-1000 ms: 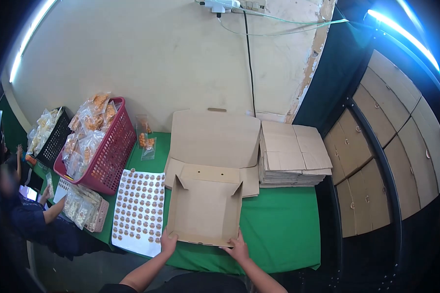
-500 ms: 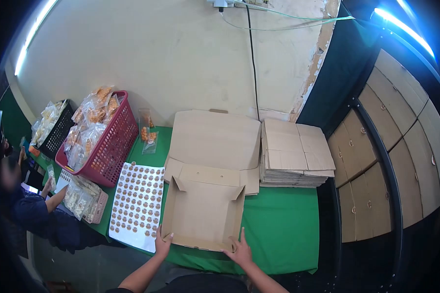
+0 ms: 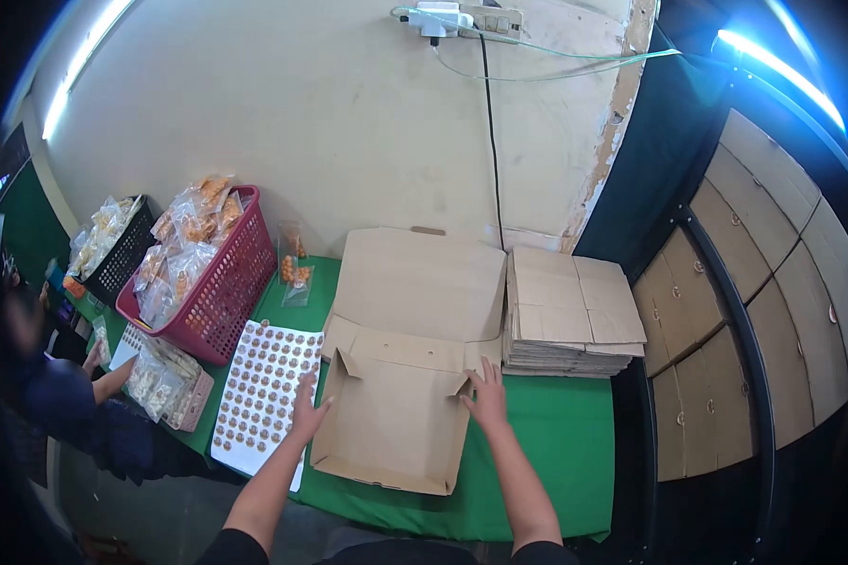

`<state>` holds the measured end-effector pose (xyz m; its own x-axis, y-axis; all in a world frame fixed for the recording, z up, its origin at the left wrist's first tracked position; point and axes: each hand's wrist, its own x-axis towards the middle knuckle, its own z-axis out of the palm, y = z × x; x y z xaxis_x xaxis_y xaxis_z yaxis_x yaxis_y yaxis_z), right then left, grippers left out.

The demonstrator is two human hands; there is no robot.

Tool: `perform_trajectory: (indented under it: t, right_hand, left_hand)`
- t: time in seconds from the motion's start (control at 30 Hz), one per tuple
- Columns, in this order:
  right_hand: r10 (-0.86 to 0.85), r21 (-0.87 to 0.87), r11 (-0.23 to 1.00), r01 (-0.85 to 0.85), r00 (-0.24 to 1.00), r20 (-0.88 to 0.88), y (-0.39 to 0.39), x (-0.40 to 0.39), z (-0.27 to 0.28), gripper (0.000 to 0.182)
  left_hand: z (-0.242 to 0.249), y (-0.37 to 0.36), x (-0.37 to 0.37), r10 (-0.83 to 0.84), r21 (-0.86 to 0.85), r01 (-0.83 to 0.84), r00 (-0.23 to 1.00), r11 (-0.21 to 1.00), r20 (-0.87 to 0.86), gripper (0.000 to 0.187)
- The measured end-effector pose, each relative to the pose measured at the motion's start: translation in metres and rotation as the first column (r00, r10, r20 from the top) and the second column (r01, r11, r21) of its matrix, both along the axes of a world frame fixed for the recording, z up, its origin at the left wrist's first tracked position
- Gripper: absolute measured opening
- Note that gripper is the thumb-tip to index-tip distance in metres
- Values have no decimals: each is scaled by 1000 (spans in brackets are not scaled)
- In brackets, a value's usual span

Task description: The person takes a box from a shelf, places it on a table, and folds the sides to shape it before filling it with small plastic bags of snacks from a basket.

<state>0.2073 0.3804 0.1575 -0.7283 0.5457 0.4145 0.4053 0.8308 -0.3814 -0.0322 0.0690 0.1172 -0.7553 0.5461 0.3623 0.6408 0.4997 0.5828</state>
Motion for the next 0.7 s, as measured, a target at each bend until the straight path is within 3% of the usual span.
perform_trajectory:
  t: [0.07,0.1,0.17,0.23,0.33,0.47,0.57,0.6,0.67,0.7]
  right_hand:
    - [58,-65,997,-49,988,141,11,-15,-4,30]
    - [55,-58,997,-48,990,134,12,-23,1,30]
    - [-11,-253,965,76,968,249,8,-41,9,16]
    - [-60,-225,968,110,974,220,10,-52,6,14]
    - [-90,-192,973,132,973,211,15,-63,-7,14]
    - [-11,-202,977,71,960,281,14,-69,-9,14]
    - [27,-217,975,50,941,337,20,-70,-16,22]
    - [28,-220,974,50,941,337,22,-69,-14,22]
    - [155,-204,973,-109,962,224,28,-68,-7,35]
    - [157,-204,973,-112,963,220,35,-72,-8,35]
  left_hand:
    - [37,33,-10,-83,-62,76,991,995,-109,64]
    - [48,44,-15,-165,-127,140,964,982,-211,62]
    - [28,64,-40,-185,-169,160,971,973,-148,53]
    - [23,82,-51,-130,-176,138,990,975,59,28]
    - [15,101,-58,-98,-140,91,994,986,-47,19]
    - [13,111,-49,-75,-140,65,995,988,-69,14]
    - [12,111,-49,-119,-26,117,983,993,-140,14]
    - [10,111,-51,-162,-16,161,980,987,-115,15]
    - [10,112,-56,-204,-4,205,974,979,-100,17]
    - [11,112,-56,-212,-33,213,977,977,13,17]
